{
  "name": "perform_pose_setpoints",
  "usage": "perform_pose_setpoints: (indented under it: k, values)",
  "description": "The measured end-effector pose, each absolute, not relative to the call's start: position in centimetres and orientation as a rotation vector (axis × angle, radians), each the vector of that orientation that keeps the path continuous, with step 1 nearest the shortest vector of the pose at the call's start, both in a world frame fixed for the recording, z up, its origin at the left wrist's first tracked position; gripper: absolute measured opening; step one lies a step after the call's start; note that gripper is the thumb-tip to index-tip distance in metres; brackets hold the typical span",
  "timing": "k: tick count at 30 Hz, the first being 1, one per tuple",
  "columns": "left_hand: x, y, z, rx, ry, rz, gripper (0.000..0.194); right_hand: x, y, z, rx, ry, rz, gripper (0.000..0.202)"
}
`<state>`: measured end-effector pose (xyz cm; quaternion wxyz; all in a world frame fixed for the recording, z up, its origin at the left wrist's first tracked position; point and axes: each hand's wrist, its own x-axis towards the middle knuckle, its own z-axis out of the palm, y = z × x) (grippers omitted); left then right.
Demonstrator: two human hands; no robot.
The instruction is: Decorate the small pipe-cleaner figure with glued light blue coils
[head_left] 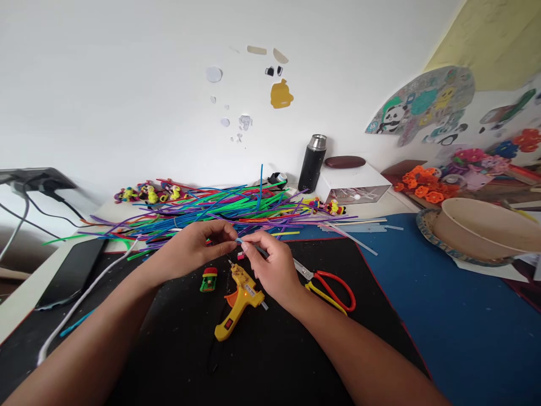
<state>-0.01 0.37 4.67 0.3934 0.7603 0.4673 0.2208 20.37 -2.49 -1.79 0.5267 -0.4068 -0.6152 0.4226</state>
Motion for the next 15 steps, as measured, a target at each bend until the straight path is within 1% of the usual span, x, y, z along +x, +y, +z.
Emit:
perform_pose_setpoints:
  k: [6,11,15]
  values:
    - [0.01,0.47,4.90,2.011,1.254,0.566,0.034,20.24,-2.36,-2.11,-0.963,-1.483,0.973,0.016]
    - [0.08,0.26,4.71,2.250,1.229,0.620,0.022,20.28,-2.37,-2.25,-0.979,-1.480,1.005,0.019]
    - [-0.18,0.14,4.58,2.452,1.177,0.621,0.019,20.37,-2.45,-2.05,-1.001,-1.473,1.050,0.020]
